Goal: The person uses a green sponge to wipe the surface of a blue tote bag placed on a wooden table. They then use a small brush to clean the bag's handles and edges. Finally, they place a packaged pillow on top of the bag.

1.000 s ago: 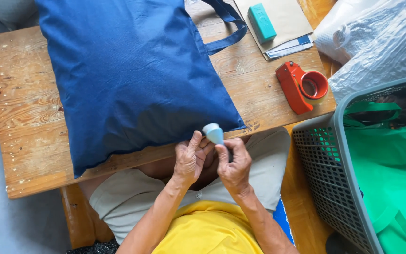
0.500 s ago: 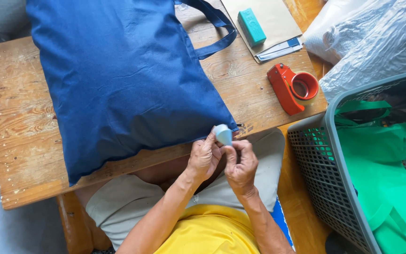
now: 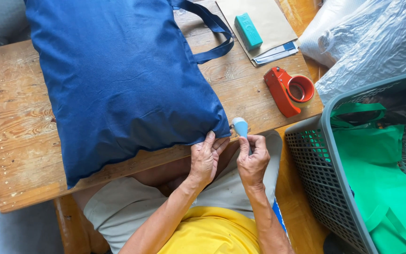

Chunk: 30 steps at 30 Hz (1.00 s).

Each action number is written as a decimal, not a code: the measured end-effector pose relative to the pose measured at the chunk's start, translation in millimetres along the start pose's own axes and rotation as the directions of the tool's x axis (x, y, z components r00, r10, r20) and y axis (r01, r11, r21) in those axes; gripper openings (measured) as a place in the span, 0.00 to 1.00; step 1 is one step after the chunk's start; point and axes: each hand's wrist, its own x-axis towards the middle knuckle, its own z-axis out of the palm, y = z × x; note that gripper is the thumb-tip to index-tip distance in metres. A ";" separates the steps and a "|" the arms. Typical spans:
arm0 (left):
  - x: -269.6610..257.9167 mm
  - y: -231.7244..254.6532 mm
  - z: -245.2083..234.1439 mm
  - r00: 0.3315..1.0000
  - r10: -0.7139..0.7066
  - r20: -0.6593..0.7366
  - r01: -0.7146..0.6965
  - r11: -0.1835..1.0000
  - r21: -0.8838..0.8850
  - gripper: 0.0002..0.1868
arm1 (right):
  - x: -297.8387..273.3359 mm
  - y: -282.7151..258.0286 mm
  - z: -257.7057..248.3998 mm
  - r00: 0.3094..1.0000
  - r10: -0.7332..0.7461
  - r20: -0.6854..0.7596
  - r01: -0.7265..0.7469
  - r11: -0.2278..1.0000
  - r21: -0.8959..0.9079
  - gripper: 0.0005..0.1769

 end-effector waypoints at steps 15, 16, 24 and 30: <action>-4.1 9.1 -25.4 0.999 0.018 -0.041 -0.011 0.986 0.169 0.12 | 21.3 9.8 20.1 0.992 -0.044 0.118 0.045 0.999 -0.003 0.10; 2.3 -3.2 -50.2 0.999 0.010 -0.053 0.001 0.979 0.204 0.12 | 30.1 20.5 23.6 0.993 -0.044 0.105 0.049 0.998 -0.044 0.09; -85.0 83.8 -102.3 0.940 0.039 -0.338 0.099 0.919 0.382 0.09 | 107.4 60.4 66.5 0.969 -0.041 0.243 0.093 0.974 -0.207 0.25; -119.6 137.8 -284.0 0.810 0.534 -0.242 0.061 0.333 0.941 0.07 | 146.5 69.4 91.6 0.958 -0.171 0.229 0.227 0.941 -0.249 0.23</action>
